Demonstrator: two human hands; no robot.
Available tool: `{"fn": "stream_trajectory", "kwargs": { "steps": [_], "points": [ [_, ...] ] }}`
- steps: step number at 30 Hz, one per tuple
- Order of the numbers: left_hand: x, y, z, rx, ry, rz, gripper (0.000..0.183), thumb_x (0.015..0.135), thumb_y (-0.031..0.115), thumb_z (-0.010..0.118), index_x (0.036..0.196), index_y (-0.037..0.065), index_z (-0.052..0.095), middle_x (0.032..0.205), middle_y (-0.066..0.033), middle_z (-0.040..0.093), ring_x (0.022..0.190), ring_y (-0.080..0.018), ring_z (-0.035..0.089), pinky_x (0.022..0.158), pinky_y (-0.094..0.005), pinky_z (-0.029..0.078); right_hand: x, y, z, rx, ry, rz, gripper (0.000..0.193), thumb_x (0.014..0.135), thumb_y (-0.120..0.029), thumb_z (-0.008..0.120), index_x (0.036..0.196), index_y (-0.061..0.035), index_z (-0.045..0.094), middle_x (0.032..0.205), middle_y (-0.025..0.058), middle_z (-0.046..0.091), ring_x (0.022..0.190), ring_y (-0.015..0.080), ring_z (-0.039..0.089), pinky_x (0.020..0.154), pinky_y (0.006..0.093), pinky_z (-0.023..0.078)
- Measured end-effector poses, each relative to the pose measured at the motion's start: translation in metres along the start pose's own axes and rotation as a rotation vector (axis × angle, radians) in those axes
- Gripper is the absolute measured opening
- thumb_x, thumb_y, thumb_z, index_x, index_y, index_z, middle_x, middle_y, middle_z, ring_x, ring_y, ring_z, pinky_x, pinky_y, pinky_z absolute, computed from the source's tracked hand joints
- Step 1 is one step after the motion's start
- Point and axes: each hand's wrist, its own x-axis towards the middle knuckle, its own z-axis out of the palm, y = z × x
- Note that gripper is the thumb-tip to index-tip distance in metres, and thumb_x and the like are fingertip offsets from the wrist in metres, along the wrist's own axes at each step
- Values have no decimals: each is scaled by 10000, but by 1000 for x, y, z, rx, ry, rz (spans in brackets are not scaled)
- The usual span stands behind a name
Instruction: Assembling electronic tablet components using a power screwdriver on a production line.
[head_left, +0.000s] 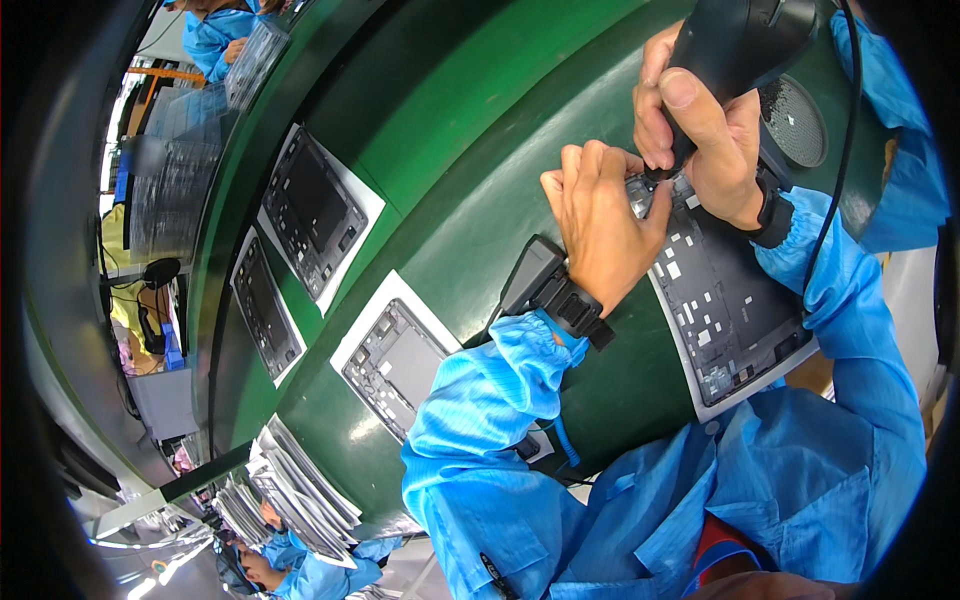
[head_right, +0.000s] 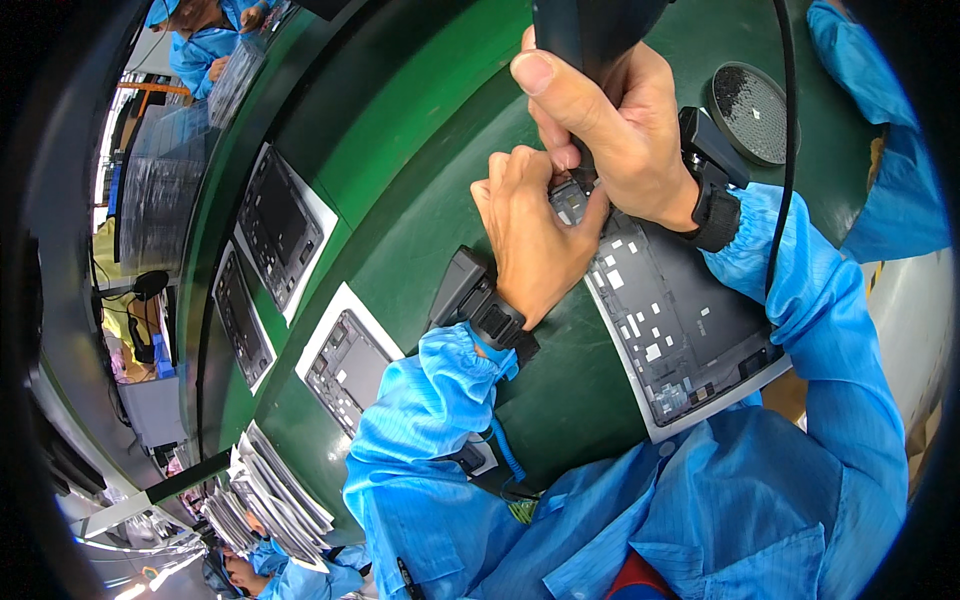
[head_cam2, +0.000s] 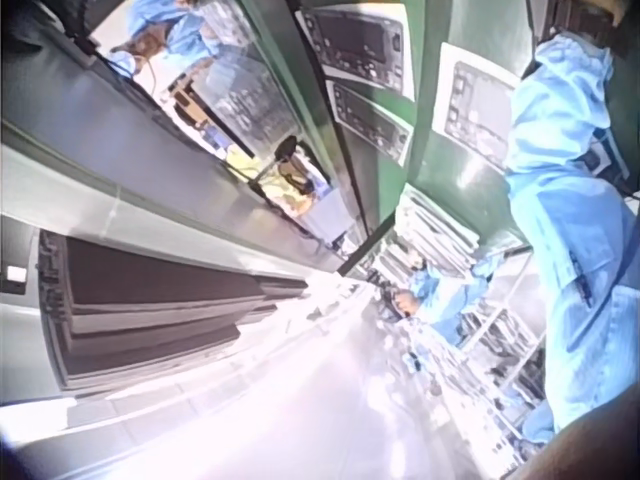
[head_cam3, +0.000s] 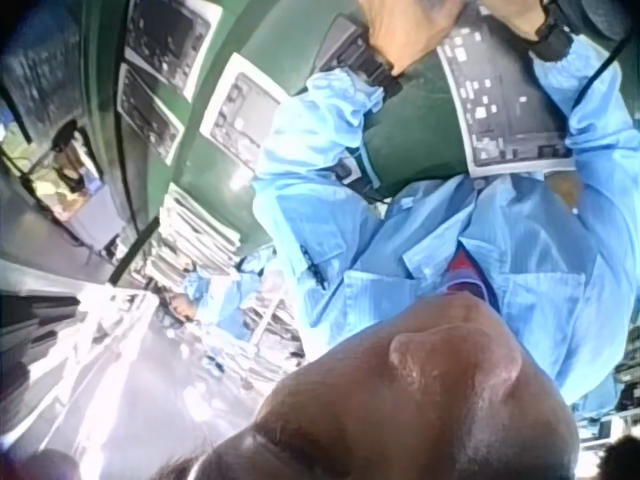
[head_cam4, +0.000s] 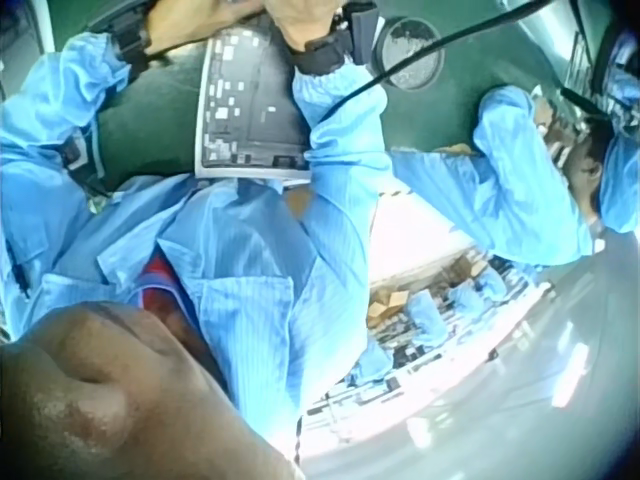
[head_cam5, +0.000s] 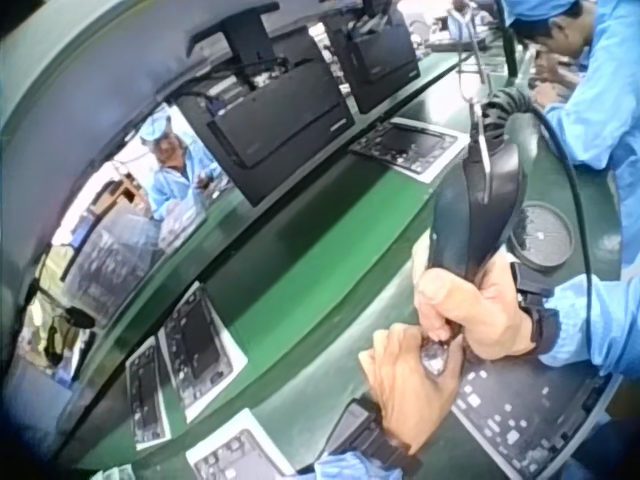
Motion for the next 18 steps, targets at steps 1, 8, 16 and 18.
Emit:
{"fn": "stream_trajectory", "kwargs": {
  "steps": [1,8,16,18],
  "points": [
    [0,-1,1,1,2,-1,259,734,148,834,887,63,643,926,-67,574,950,-282,508,819,-413,318,0,0,-1,1,-2,0,303,1058,-288,522,1087,12,492,642,34,500,492,78,455,471,236,395],
    [-1,-3,3,16,40,51,323,739,194,852,912,58,616,865,-71,579,892,-277,519,789,-409,326,-1,-1,1,44,88,99,268,996,-238,638,909,-3,543,605,53,555,475,100,494,473,232,398],
    [-1,-4,4,7,49,45,325,736,192,848,908,57,607,865,-73,580,895,-282,516,793,-411,324,0,-3,6,67,42,43,255,1006,-237,630,955,-3,543,612,50,548,464,110,488,462,246,405],
    [0,-3,3,0,38,40,325,735,192,845,902,58,600,866,-71,581,897,-284,517,789,-413,323,0,-2,4,-51,12,16,298,1055,-283,525,1091,10,492,645,34,499,489,77,443,474,236,394]
  ]
}}
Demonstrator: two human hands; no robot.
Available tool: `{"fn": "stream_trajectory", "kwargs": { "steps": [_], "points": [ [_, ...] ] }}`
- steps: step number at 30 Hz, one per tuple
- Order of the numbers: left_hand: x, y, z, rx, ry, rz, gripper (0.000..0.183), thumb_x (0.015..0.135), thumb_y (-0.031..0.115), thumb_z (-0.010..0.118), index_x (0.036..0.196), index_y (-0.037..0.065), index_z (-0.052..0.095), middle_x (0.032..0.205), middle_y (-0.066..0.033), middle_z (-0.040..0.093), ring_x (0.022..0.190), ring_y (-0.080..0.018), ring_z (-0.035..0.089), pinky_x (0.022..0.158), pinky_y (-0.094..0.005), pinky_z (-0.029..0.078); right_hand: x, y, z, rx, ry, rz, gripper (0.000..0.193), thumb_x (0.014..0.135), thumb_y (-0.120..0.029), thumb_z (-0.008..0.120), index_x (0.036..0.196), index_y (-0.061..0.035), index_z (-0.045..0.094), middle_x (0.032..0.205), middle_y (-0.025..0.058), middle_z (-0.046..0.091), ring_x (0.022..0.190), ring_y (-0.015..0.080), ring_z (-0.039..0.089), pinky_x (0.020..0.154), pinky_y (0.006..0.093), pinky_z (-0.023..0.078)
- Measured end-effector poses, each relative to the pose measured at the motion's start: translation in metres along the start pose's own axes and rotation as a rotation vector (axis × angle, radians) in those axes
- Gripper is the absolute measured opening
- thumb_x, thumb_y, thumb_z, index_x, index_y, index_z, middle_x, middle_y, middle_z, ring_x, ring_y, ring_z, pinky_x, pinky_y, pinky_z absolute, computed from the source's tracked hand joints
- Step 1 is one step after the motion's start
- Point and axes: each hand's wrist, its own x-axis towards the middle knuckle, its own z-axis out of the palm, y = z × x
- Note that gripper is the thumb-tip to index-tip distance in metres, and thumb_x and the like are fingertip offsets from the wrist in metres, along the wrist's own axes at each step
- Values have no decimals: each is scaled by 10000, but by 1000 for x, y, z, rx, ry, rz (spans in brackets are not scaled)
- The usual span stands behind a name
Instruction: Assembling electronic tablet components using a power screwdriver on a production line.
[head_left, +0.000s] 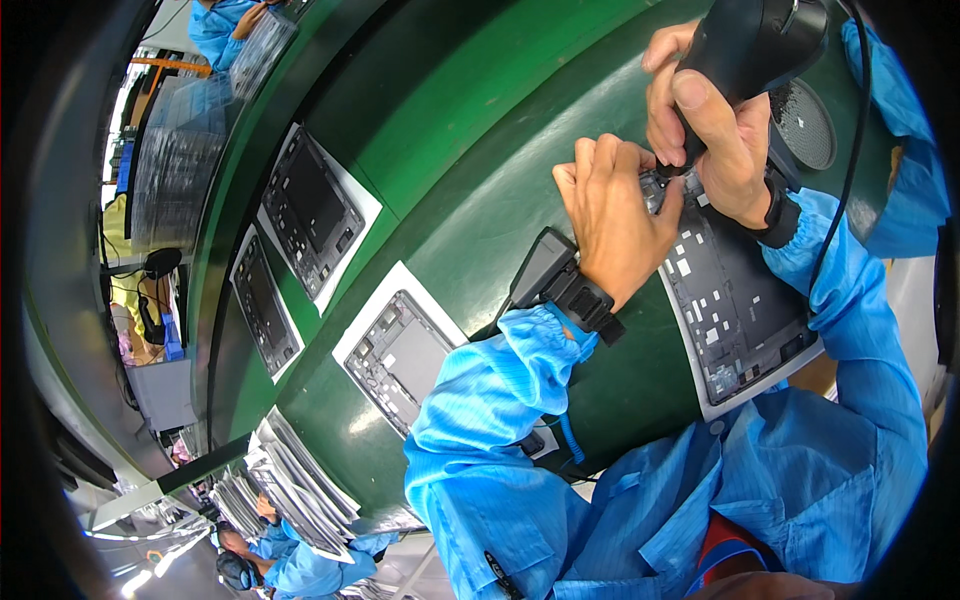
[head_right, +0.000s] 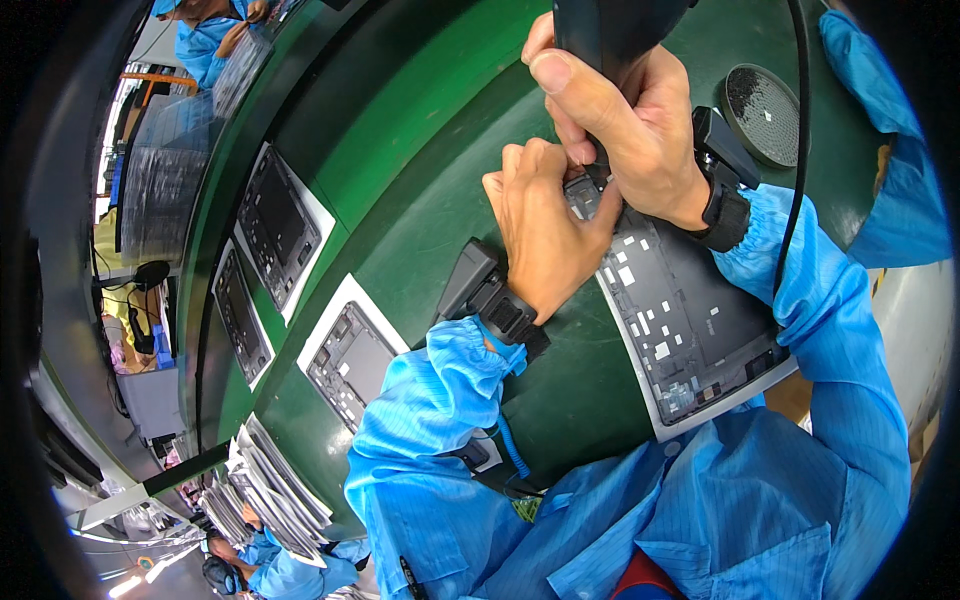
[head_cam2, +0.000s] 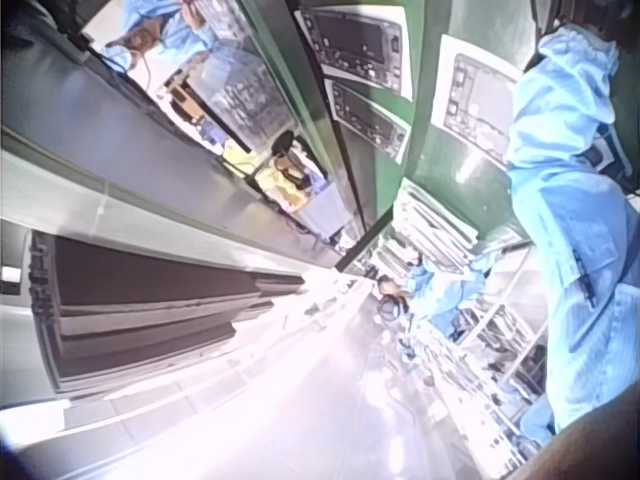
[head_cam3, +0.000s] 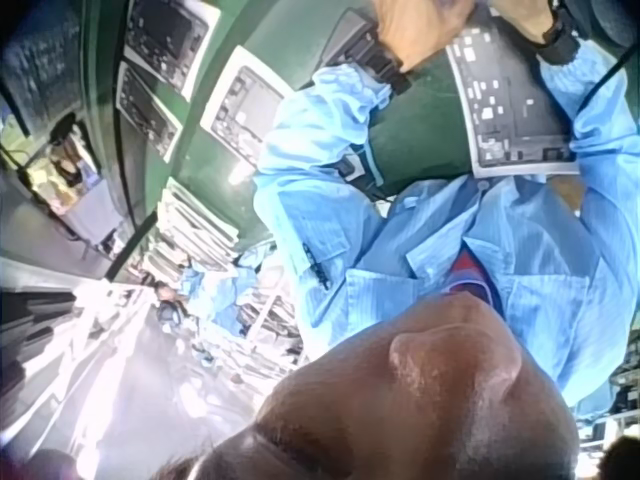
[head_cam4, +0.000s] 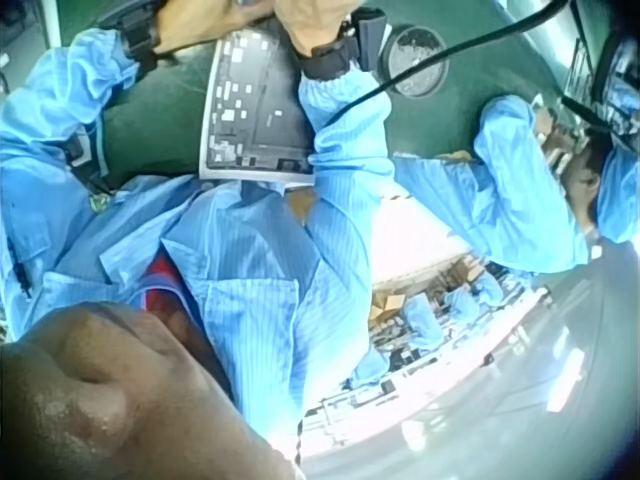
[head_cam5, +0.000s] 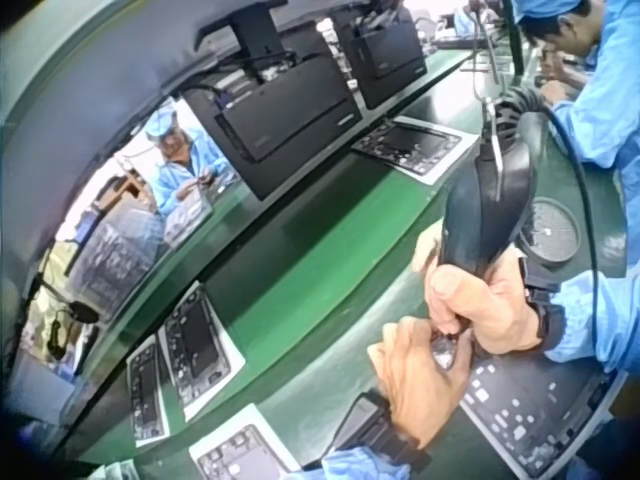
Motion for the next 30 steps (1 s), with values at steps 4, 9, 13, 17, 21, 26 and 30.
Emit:
{"fn": "stream_trajectory", "kwargs": {
  "steps": [4,9,13,17,21,26,30],
  "points": [
    [0,-1,1,-11,8,5,320,735,191,844,898,66,599,865,-67,581,896,-284,517,784,-414,321,-3,5,-3,23,-45,-16,286,1051,-275,530,1067,7,486,647,32,494,492,77,430,476,238,389],
    [-1,-2,-1,-5,9,11,322,731,191,845,913,78,604,873,-58,582,895,-281,516,783,-412,317,-3,2,5,47,-18,3,273,1048,-265,537,988,-9,468,630,22,464,504,78,419,479,236,379],
    [-3,1,-1,-29,-18,-19,278,722,128,817,892,80,603,936,-69,562,957,-285,499,817,-424,311,-9,13,-3,47,-60,-2,271,1047,-262,539,980,-9,467,627,19,459,504,78,418,479,235,375],
    [-4,-4,0,-16,-12,-2,297,730,160,827,923,81,614,916,-61,572,934,-283,506,804,-420,311,-14,14,4,110,5,4,269,1047,-259,537,970,-12,464,628,16,456,506,77,418,478,236,371],
    [-3,-5,-1,12,-13,8,311,742,184,831,960,82,633,917,-51,588,922,-281,514,797,-417,314,-6,-1,17,90,-3,-48,267,1046,-258,534,966,-13,463,631,16,460,508,74,426,480,233,370],
    [-3,-6,-2,14,-20,4,304,745,185,826,958,83,635,924,-51,586,926,-284,512,799,-420,314,-3,2,4,24,-53,39,251,1042,-245,533,980,-14,459,633,17,467,510,72,431,483,235,380],
    [-3,-4,-1,26,-18,13,310,741,187,828,949,80,625,918,-61,579,919,-286,508,793,-420,313,-6,8,-5,-7,-117,-3,248,1039,-243,538,992,-16,451,631,19,468,511,73,440,485,245,397]
  ]
}}
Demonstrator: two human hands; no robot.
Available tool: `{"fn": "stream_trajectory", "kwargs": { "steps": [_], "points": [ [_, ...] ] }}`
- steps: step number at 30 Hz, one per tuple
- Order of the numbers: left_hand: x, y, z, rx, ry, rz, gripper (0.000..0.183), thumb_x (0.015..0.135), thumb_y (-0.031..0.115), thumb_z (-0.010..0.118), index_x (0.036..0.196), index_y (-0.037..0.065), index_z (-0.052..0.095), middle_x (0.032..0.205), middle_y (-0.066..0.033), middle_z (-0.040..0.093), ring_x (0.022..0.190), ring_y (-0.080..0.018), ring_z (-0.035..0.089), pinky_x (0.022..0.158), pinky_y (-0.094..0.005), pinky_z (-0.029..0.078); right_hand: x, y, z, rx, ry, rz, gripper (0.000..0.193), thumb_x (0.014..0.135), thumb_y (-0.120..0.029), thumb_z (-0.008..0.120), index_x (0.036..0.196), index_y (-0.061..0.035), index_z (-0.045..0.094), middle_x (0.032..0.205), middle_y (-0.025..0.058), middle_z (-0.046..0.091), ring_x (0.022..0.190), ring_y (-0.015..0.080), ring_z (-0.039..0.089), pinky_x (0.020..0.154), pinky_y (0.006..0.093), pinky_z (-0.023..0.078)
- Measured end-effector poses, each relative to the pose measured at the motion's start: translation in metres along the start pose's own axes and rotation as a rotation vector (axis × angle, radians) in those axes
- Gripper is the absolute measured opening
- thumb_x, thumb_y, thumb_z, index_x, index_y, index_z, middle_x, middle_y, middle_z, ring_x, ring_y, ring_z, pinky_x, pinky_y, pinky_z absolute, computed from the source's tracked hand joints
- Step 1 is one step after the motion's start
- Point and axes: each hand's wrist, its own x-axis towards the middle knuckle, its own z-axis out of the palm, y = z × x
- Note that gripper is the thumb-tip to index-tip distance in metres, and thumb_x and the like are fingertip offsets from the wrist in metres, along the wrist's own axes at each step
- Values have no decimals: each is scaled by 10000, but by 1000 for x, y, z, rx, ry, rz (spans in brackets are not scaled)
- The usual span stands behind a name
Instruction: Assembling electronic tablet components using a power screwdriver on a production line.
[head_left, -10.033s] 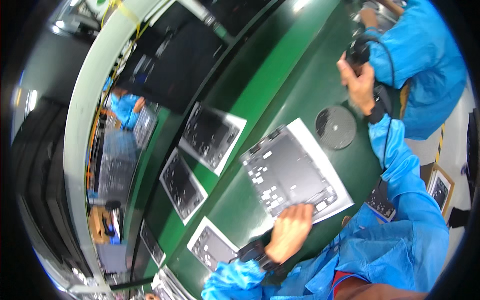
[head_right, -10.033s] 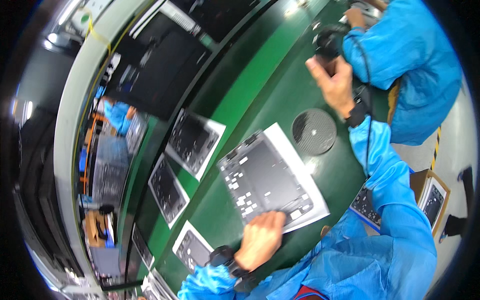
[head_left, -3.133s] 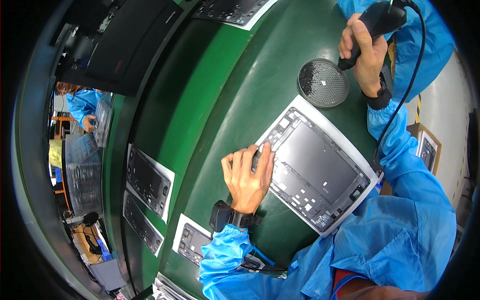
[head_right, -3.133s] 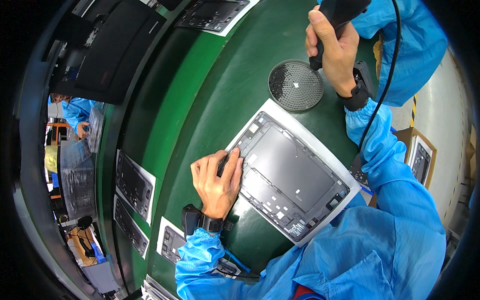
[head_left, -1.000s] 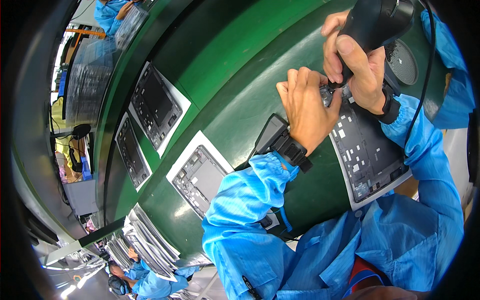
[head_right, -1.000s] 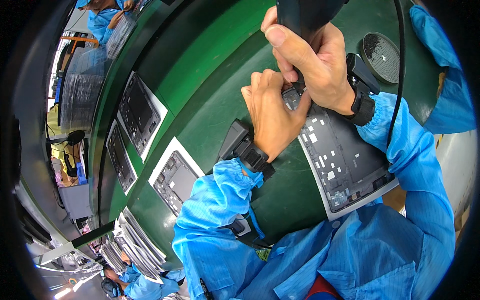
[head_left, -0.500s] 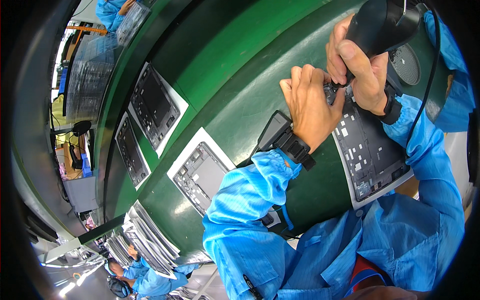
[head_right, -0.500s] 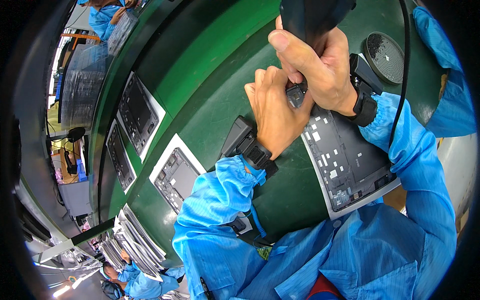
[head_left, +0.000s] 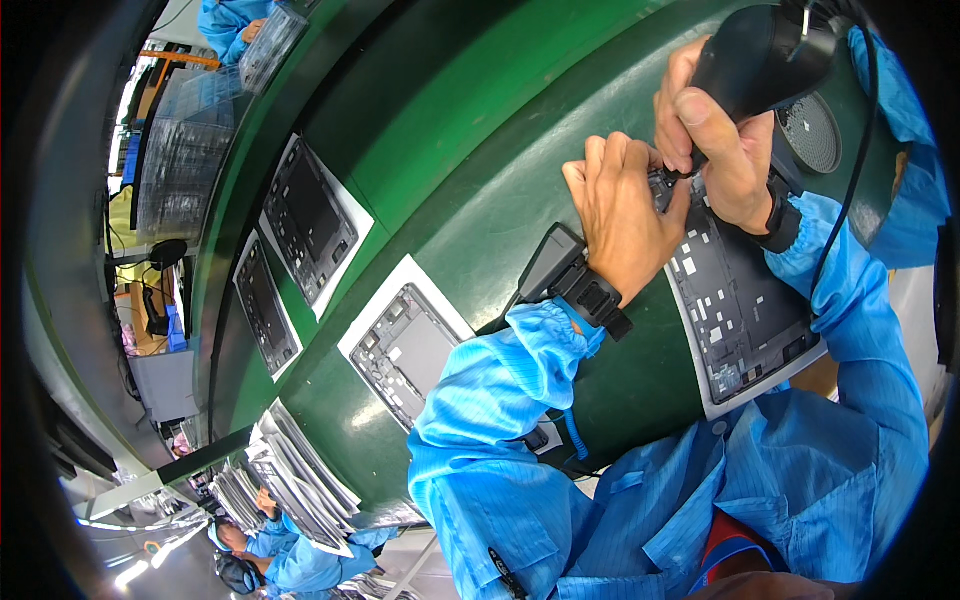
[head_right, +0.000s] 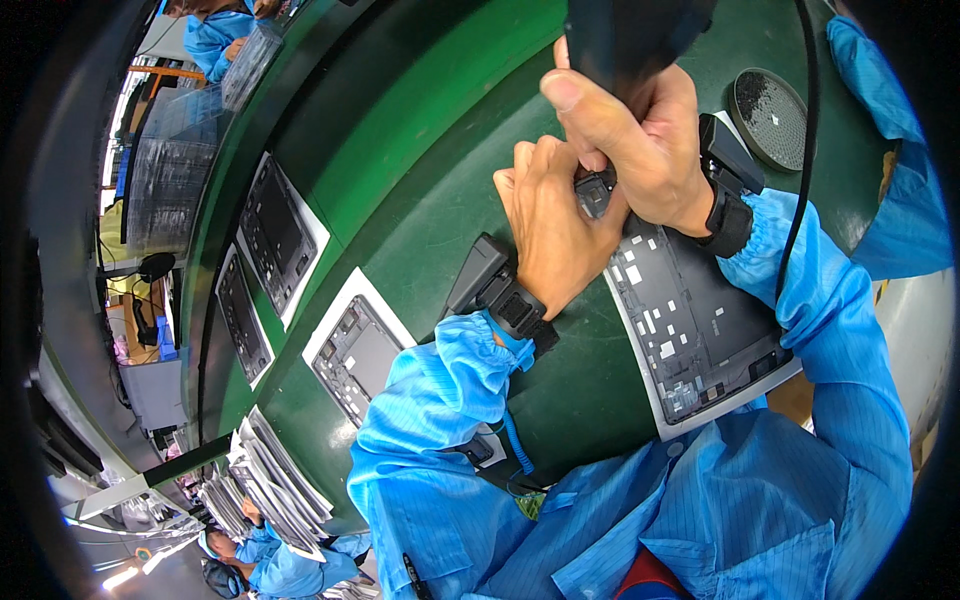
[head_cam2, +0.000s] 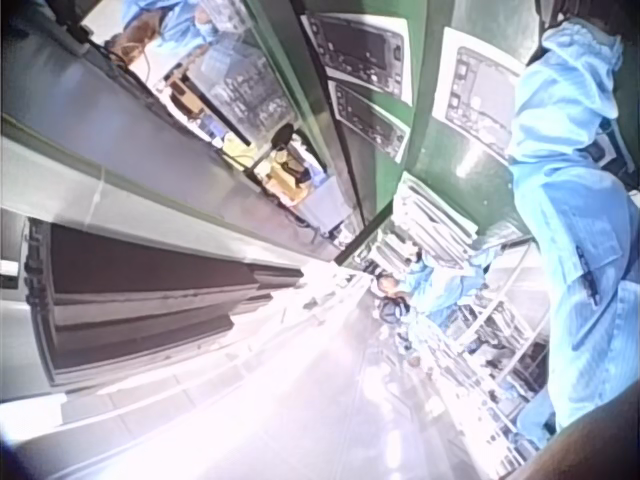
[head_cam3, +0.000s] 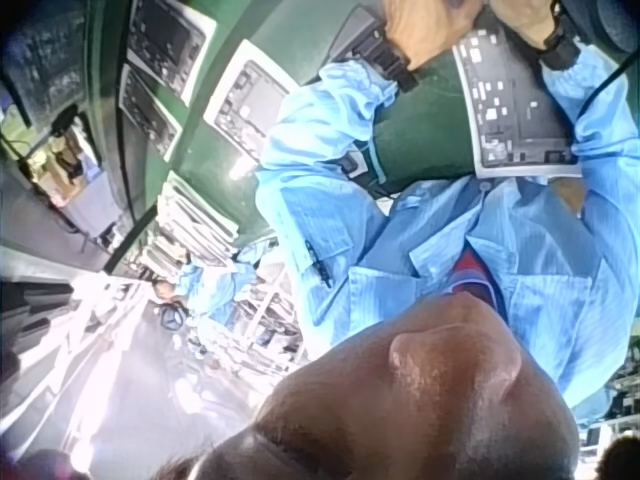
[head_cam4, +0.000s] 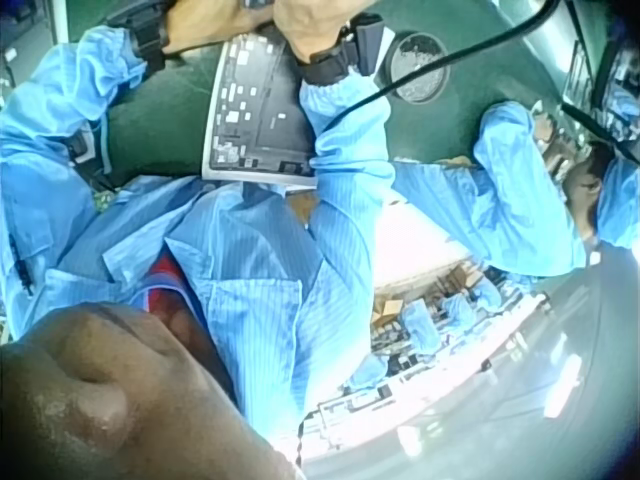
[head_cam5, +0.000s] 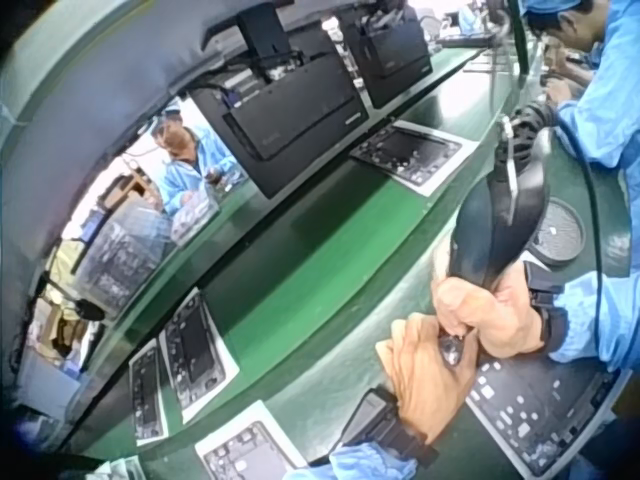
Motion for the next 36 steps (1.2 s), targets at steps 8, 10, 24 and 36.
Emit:
{"fn": "stream_trajectory", "kwargs": {
  "steps": [8,10,24,36],
  "points": [
    [22,14,-2,-6,-71,30,412,764,178,818,1113,21,666,964,-88,629,998,-284,558,860,-420,353,26,-34,-13,238,331,-173,293,1041,-273,557,1118,9,523,653,48,515,494,121,471,480,268,414],
    [36,25,3,69,-221,33,348,785,155,795,1090,18,698,927,-93,673,969,-283,605,860,-422,390,28,-29,-25,245,506,-185,234,1045,-256,585,1089,-32,533,624,52,533,452,135,493,440,283,422],
    [96,-28,-18,453,-160,84,45,805,54,725,850,59,723,810,-133,713,906,-351,675,818,-493,483,26,-72,-159,119,358,-402,236,1083,-195,502,1194,10,543,753,41,489,624,104,455,528,242,357],
    [258,-237,-105,1049,174,-206,90,775,172,756,860,154,780,889,-63,746,918,-294,701,901,-479,449,5,-33,-265,-202,363,-261,345,1066,-257,482,1266,25,491,747,56,487,624,122,461,600,269,414]
  ]
}}
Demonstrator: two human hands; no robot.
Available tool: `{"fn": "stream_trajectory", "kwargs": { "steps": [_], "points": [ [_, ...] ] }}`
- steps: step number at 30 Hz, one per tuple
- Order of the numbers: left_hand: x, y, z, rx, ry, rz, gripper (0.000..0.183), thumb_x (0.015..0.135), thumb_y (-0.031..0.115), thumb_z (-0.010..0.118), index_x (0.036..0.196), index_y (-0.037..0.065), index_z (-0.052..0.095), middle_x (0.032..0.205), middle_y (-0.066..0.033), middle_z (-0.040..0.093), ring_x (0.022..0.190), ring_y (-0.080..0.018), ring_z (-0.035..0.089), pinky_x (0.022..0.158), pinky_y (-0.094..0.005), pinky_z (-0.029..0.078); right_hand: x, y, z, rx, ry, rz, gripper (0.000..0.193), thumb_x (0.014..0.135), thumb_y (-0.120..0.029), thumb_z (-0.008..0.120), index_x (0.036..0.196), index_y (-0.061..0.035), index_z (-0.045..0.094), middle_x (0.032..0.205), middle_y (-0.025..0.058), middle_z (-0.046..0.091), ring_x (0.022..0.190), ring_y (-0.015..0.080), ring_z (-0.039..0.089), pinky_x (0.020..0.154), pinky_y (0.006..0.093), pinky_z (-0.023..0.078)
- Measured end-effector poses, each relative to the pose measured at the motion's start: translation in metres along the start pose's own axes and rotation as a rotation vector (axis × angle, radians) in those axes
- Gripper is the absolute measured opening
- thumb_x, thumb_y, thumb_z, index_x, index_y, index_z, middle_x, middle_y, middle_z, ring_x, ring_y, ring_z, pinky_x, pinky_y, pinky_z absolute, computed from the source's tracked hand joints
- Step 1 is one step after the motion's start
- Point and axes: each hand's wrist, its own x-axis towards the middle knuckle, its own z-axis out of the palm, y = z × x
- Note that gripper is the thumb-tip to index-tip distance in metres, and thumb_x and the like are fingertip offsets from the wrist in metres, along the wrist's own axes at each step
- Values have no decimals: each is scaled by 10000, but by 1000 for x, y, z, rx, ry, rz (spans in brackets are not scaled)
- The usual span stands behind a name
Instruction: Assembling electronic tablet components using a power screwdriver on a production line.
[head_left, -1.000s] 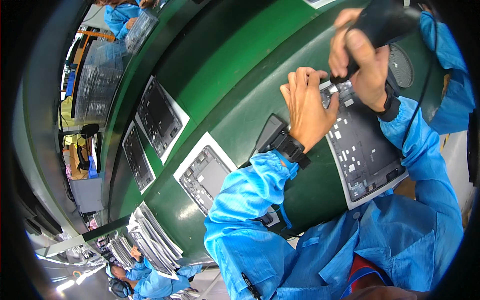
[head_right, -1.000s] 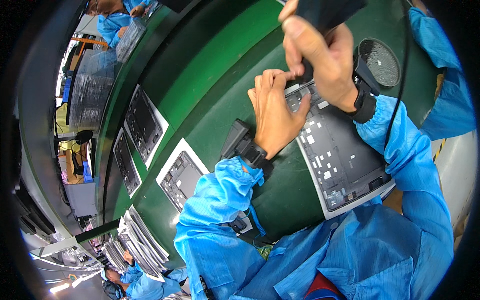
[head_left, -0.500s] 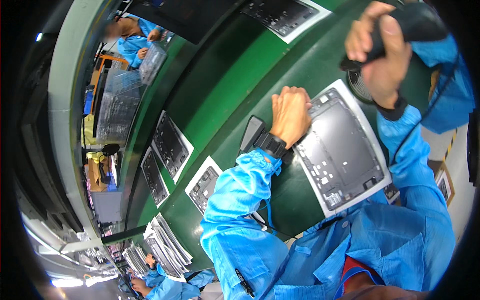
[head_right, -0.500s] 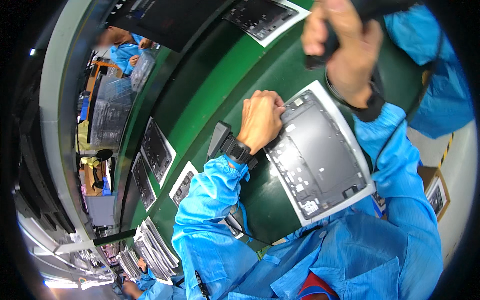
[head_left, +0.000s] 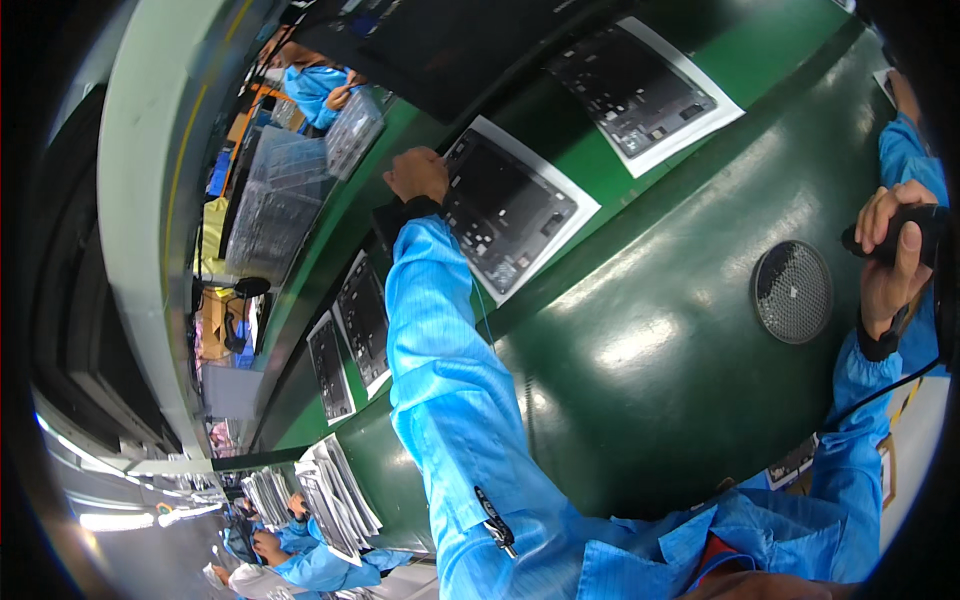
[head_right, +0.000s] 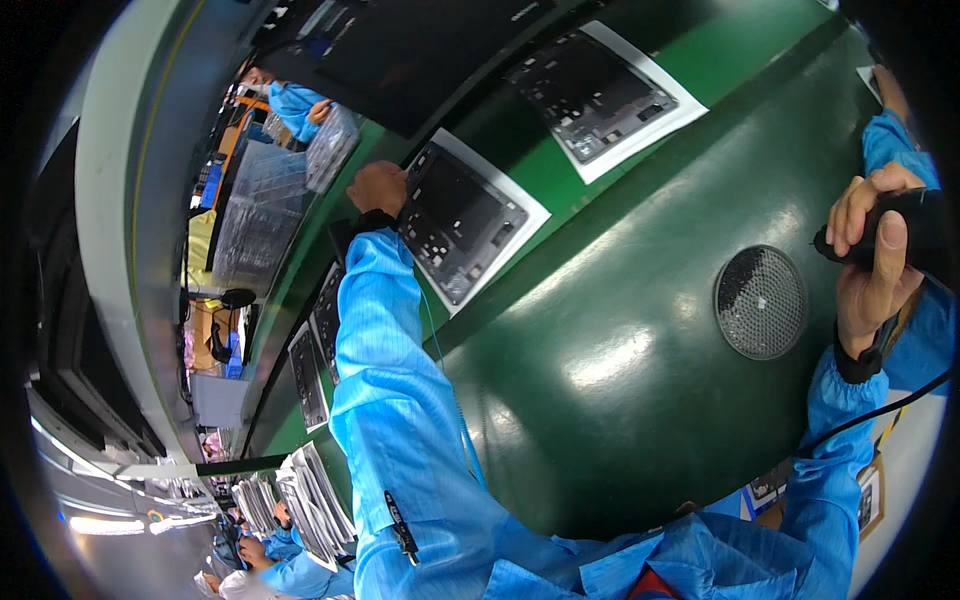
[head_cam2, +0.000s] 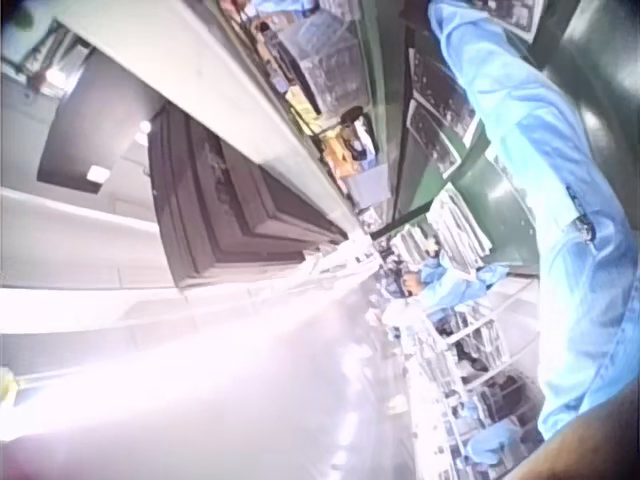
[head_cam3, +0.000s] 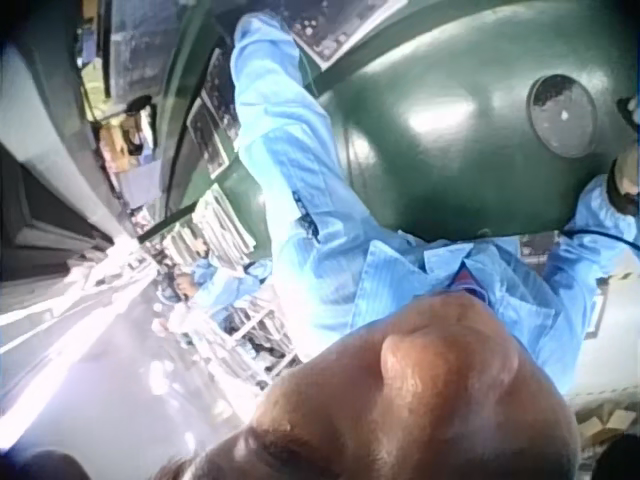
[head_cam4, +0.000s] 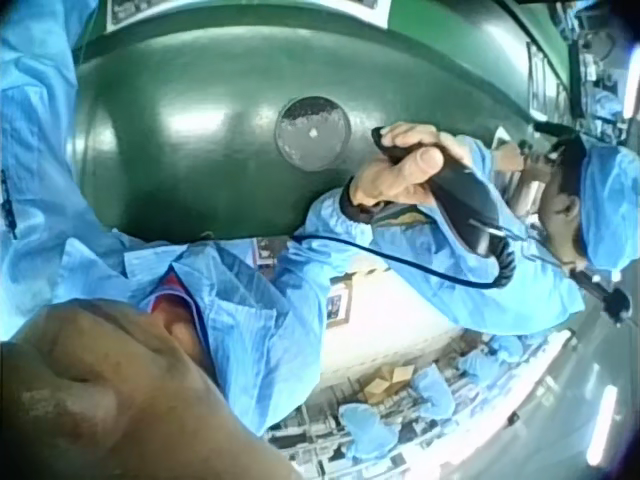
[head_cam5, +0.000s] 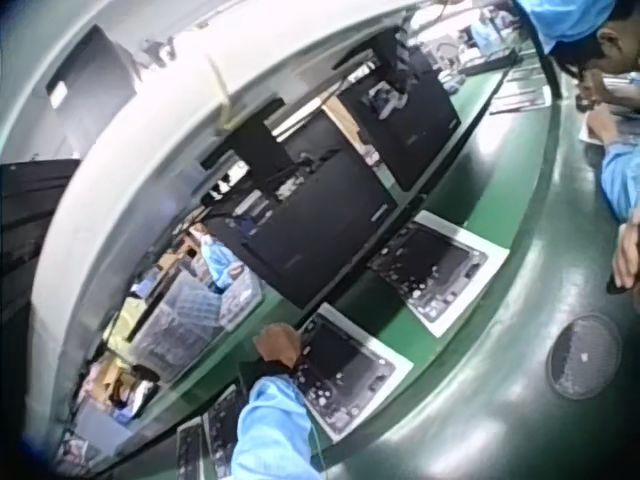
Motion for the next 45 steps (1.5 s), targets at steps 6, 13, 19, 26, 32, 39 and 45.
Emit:
{"fn": "stream_trajectory", "kwargs": {
  "steps": [6,13,19,26,32,39,45],
  "points": [
    [-33,192,-78,-860,-350,485,373,778,295,822,1017,14,766,990,-185,756,924,-327,734,822,-380,580,-7,5,13,-34,63,85,326,1067,-270,501,1236,9,492,739,36,460,614,123,442,578,278,391],
    [-38,260,-65,-561,-511,514,288,695,162,759,926,-8,737,885,-209,747,880,-361,740,841,-429,583,-2,8,33,-6,203,74,210,1045,-180,596,1158,-6,563,700,7,518,587,77,471,554,240,385],
    [-71,217,-127,-580,-390,663,179,724,81,683,875,-14,699,818,-229,712,824,-401,721,760,-444,571,-12,8,21,24,185,82,229,1042,-211,607,1165,-19,582,686,-1,527,565,76,489,539,240,404],
    [-275,177,-252,-767,-428,696,240,703,27,676,921,24,576,829,-166,594,761,-381,616,672,-490,513,-16,7,24,60,162,83,244,1058,-234,581,1176,-21,575,701,8,515,562,81,487,537,245,412],
    [-386,197,-280,-759,-499,782,295,702,105,702,939,-13,574,841,-126,554,788,-297,585,730,-399,488,-4,5,41,70,95,23,273,1076,-257,548,1175,-3,576,714,26,519,569,95,499,531,257,426],
    [-290,180,-231,-936,-264,448,325,775,191,802,1000,1,663,986,-135,655,920,-335,607,852,-426,464,-20,3,34,21,109,40,281,1077,-270,545,1167,-5,573,714,34,525,565,96,500,531,254,434],
    [-256,167,-166,-1082,-396,323,228,796,78,790,994,-8,715,916,-133,666,849,-281,648,771,-372,519,-23,-4,39,54,174,135,216,1067,-203,558,1139,1,559,709,32,527,554,103,501,517,252,416]
  ]
}}
